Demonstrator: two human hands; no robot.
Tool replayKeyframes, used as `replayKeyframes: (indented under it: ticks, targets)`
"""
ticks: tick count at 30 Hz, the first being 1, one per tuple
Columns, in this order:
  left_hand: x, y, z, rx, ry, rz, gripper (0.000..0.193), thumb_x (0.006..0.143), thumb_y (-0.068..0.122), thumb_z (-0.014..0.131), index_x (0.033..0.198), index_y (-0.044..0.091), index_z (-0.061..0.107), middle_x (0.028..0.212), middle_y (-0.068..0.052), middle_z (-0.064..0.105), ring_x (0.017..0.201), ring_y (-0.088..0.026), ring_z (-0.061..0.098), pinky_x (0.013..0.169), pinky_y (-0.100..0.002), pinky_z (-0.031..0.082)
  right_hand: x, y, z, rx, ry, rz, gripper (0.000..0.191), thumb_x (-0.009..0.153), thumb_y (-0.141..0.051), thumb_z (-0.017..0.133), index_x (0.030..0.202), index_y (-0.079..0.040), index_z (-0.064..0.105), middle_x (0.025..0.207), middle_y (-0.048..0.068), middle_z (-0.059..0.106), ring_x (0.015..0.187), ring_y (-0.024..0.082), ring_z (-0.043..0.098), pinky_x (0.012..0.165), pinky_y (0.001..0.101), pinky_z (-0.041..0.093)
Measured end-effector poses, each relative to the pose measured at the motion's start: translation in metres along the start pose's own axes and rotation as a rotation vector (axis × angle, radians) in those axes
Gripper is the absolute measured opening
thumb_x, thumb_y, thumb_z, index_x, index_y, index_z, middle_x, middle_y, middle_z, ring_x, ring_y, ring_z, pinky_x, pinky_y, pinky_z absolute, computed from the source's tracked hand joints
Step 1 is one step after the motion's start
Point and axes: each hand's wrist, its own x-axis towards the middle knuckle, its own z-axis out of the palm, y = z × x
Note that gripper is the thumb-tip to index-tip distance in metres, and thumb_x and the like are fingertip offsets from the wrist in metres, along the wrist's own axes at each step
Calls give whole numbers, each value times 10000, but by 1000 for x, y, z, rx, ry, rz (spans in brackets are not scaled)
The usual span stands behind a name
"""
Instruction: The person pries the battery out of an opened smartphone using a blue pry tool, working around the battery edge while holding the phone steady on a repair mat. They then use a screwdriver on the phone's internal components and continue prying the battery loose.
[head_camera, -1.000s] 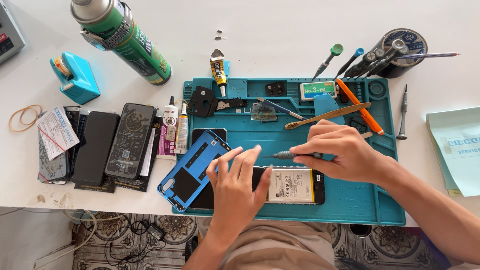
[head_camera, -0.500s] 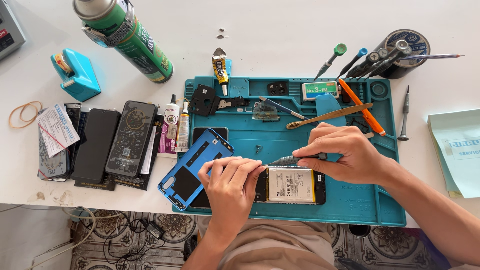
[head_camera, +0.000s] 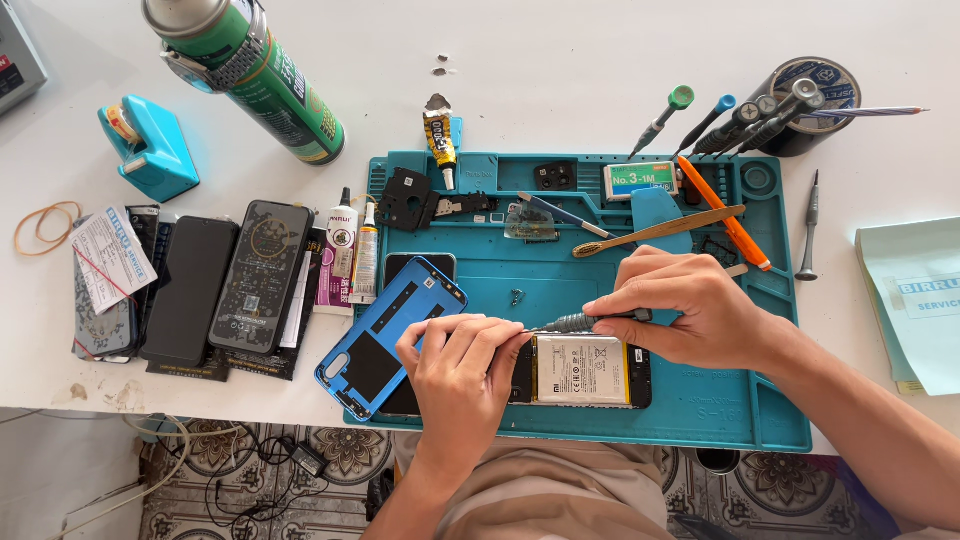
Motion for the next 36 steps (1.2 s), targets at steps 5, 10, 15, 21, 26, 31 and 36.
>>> replayKeyframes:
  ticks: [5, 10, 15, 21, 26, 31, 36]
  targets:
    - [1, 0, 1, -1, -4, -17, 93, 879, 237, 801, 934, 181, 749, 929, 73, 728, 947, -159, 629, 980, -404, 344, 1, 0, 2, -22, -8, 17, 233, 788, -96, 841, 1015, -58, 803, 723, 27, 703, 682, 143, 610, 622, 316, 479]
    - [1, -1, 0, -5, -7, -15, 90, 880, 235, 801, 926, 183, 743, 922, 74, 730, 942, -156, 631, 977, -402, 344, 2, 0, 5, -15, -14, 7, 235, 795, -103, 843, 1022, -65, 797, 739, 21, 716, 669, 138, 626, 606, 311, 479]
    - [1, -1, -1, -25, -15, 13, 108, 883, 227, 809, 937, 171, 734, 923, 68, 727, 943, -154, 641, 987, -411, 341, 0, -3, 10, 45, 23, 46, 246, 790, -98, 851, 1019, -70, 763, 797, 35, 725, 685, 138, 663, 570, 286, 519]
    - [1, -3, 0, -38, -35, 73, 125, 881, 212, 804, 969, 166, 728, 941, 66, 727, 957, -161, 651, 986, -426, 349, 0, -8, 22, 151, 2, 24, 245, 823, -76, 823, 1044, -70, 718, 959, 56, 752, 836, 176, 749, 682, 292, 598]
    - [1, -3, -1, -82, -88, 111, 177, 896, 237, 798, 1019, 148, 707, 965, 53, 728, 968, -173, 653, 971, -424, 375, -2, -10, 25, 133, 23, -31, 248, 834, -67, 802, 1063, -64, 704, 1092, 103, 751, 956, 203, 750, 774, 315, 614]
    - [2, -2, 3, -90, -98, 131, 360, 912, 341, 797, 1155, 103, 682, 1018, -11, 724, 973, -208, 646, 954, -421, 387, -9, -1, 28, 139, 109, 37, 274, 957, -42, 703, 1209, -77, 601, 1200, 108, 777, 1032, 186, 780, 845, 321, 640]
    - [-3, -4, 3, -102, -68, 66, 380, 906, 358, 803, 1149, 95, 676, 1020, -13, 723, 964, -204, 646, 977, -428, 395, -18, 11, 32, 36, 166, 12, 468, 970, -90, 713, 1348, -63, 438, 1163, 118, 776, 1002, 177, 792, 750, 294, 657]
